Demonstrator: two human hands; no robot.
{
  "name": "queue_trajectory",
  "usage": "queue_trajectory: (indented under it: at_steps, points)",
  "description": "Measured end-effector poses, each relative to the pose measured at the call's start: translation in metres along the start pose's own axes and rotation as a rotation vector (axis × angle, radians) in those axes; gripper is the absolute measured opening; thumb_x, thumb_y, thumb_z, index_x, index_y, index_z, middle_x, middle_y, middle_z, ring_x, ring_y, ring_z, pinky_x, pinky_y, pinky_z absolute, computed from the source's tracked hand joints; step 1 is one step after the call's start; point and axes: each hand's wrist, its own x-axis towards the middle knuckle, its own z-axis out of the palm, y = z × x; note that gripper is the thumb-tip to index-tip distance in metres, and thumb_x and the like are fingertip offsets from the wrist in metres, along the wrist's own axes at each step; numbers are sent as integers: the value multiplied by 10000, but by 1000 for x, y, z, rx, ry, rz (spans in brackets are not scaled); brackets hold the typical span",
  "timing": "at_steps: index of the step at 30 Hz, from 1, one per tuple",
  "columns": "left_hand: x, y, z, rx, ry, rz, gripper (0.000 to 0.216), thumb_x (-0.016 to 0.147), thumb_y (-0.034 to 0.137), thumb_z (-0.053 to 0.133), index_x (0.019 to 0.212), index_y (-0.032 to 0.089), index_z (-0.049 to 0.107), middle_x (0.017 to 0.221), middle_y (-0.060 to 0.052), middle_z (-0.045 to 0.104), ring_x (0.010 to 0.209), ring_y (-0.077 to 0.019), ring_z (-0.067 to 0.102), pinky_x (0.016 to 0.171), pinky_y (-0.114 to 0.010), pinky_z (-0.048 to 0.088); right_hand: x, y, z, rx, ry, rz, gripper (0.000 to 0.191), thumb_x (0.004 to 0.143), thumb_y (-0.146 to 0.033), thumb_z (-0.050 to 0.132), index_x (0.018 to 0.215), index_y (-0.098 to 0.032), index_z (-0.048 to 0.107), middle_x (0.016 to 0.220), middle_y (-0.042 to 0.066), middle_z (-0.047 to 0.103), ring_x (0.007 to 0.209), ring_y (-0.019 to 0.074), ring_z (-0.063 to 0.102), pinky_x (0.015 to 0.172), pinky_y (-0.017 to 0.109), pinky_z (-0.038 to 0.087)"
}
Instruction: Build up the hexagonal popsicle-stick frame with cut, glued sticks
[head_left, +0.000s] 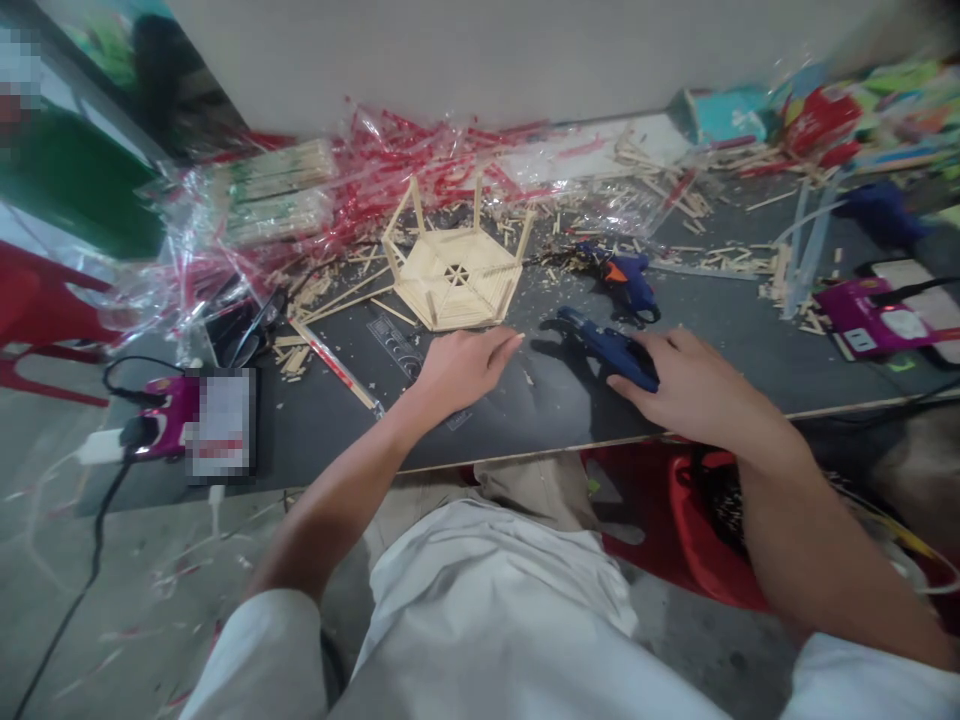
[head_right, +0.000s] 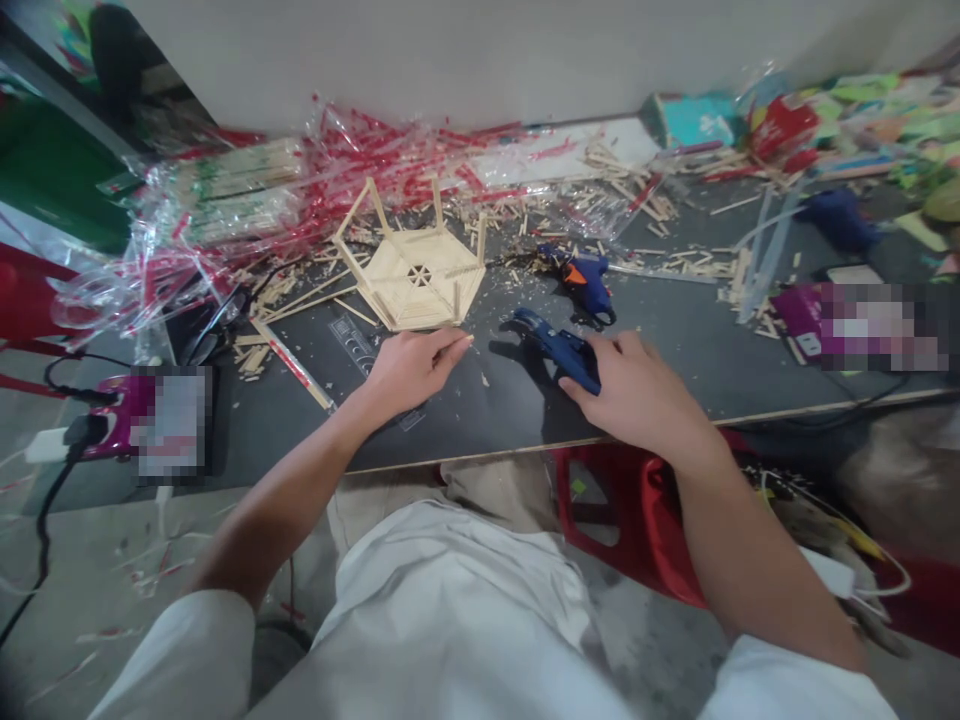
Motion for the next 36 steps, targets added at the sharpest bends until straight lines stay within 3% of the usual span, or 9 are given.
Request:
queue_trajectory:
  at_steps: [5,12,17,25,36]
  points:
    - [-6,1,-8,6,9,-2,443,1103,438,354,1246,229,717,924,-72,802,789,-218,745,655,-279,447,0,-27,-9,339,-44,-55,720,871,-601,671,1441,-180,550,1347,189,682,1177,403,680,1009,551,543]
    - [-8,-3,-14,-3,37,-34,379,1077,372,389,1166,195,712,823,-61,766,718,-196,705,631,-272,428,-8,-64,-17,588,-20,-150,367,937,-472,588,1175,-206,672,1157,127,729,1093,326,692,995,485,543]
    - [-10,-4,-13,-167,50,-5,388,1063,328,362,1084,145,704,812,-71,731,674,-172,645,661,-282,441,-18,-67,-16,625,-47,-253,485,958,-402,551,1406,-217,564,1322,136,649,1263,302,643,1111,454,503]
    - [-16,0,-16,-236,114,27,390,1072,353,351,1075,160,690,745,-41,694,549,-130,515,586,-264,375,-19,-71,-14,604,-10,-202,488,958,-431,548,1384,-193,567,1205,142,671,1177,323,672,1067,490,531]
    - [-18,2,-15,-236,152,-25,381,1066,346,369,932,165,676,606,-20,587,504,-143,502,552,-281,334,-21,-82,-11,644,-62,-226,577,976,-496,553,1472,-205,511,1309,135,623,1257,304,651,1106,463,521]
